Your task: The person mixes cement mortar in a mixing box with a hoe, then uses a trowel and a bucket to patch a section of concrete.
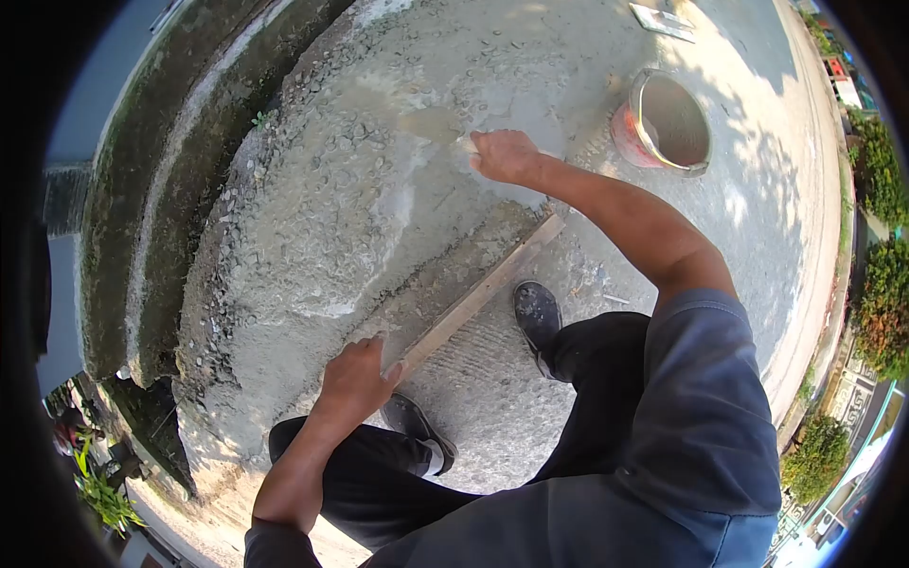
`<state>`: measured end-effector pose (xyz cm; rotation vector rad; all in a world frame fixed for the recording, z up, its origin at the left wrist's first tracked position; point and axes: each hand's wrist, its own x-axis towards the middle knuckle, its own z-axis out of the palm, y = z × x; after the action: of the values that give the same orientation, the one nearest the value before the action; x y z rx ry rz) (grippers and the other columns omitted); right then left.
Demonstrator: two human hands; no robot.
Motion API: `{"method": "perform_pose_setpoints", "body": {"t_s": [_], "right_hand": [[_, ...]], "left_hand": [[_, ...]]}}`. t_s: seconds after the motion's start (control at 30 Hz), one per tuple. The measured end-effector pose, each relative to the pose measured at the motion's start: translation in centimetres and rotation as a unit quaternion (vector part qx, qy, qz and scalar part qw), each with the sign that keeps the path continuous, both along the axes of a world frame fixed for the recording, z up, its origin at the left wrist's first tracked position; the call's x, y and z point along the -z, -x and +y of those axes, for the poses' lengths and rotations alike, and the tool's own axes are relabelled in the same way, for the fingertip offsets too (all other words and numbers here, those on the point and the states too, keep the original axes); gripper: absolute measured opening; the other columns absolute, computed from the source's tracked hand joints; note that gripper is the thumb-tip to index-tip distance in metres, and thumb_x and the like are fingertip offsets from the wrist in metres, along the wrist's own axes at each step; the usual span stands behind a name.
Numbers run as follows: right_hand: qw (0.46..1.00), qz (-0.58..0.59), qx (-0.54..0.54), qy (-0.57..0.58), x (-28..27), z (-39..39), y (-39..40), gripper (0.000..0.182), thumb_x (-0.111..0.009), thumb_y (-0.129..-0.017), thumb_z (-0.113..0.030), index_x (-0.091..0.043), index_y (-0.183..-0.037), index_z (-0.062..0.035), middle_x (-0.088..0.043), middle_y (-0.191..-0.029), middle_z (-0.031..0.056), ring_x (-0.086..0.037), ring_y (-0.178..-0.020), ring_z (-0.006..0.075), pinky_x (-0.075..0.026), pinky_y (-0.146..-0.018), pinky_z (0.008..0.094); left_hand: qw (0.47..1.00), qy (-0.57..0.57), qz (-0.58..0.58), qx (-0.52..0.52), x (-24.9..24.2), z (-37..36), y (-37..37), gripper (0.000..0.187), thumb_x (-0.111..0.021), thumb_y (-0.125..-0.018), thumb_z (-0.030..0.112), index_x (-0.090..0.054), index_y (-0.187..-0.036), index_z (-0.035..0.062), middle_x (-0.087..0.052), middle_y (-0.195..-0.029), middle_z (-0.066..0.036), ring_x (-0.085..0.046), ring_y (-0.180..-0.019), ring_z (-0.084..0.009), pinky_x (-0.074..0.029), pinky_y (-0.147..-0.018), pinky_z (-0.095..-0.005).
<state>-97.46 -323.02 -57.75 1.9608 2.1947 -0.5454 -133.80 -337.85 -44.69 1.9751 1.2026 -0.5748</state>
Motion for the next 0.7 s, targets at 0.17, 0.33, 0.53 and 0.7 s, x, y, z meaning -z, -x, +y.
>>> {"method": "perform_pose_setpoints", "body": {"t_s": [0.17,0.33,0.53,0.7], "right_hand": [[0.989,0.017,0.144,-0.012,-8.6,-7.1,-5.6,0.038,-0.054,-0.092,-0.033,-0.059,-0.115,-0.0029,-0.07,-0.093,0.0229,-0.068,-0.088,0.0405,-0.054,-0.079,0.0509],[0.951,0.023,0.306,-0.038,-21.3,-19.0,-15.6,0.038,-0.058,-0.088,-0.031,-0.059,-0.11,-0.0001,-0.067,-0.091,0.0273,-0.066,-0.088,0.0444,-0.052,-0.079,0.0537],[0.907,0.01,0.421,0.025,-23.2,-22.3,-29.8,0.033,-0.061,-0.084,-0.029,-0.066,-0.095,0.0019,-0.068,-0.093,0.0274,-0.065,-0.091,0.0446,-0.052,-0.082,0.0516],[0.887,0.082,0.444,0.1,-13.9,-15.0,-38.6,0.035,-0.061,-0.084,-0.031,-0.067,-0.096,0.0014,-0.069,-0.095,0.0259,-0.067,-0.093,0.0419,-0.052,-0.082,0.0496]], "left_hand": [[0.995,0.06,0.003,-0.074,0.6,-4.9,-2.3,0.053,-0.064,-0.091,0.036,-0.056,-0.126,-0.003,-0.065,-0.112,-0.024,-0.063,-0.108,-0.0391,-0.051,-0.09,-0.0476],[0.982,0.074,-0.063,-0.16,-1.8,-10.8,-5.0,0.057,-0.062,-0.092,0.039,-0.056,-0.128,-0.0046,-0.064,-0.117,-0.029,-0.062,-0.111,-0.04,-0.05,-0.093,-0.0454],[0.944,0.185,-0.108,-0.251,-4.1,-7.6,-19.3,0.057,-0.063,-0.091,0.041,-0.06,-0.123,-0.0067,-0.068,-0.109,-0.028,-0.066,-0.106,-0.0386,-0.051,-0.091,-0.0415],[0.943,0.098,-0.175,-0.265,2.3,-0.5,-37.4,0.062,-0.065,-0.091,0.043,-0.057,-0.127,-0.0064,-0.065,-0.116,-0.028,-0.064,-0.11,-0.0382,-0.05,-0.092,-0.0416]]}}
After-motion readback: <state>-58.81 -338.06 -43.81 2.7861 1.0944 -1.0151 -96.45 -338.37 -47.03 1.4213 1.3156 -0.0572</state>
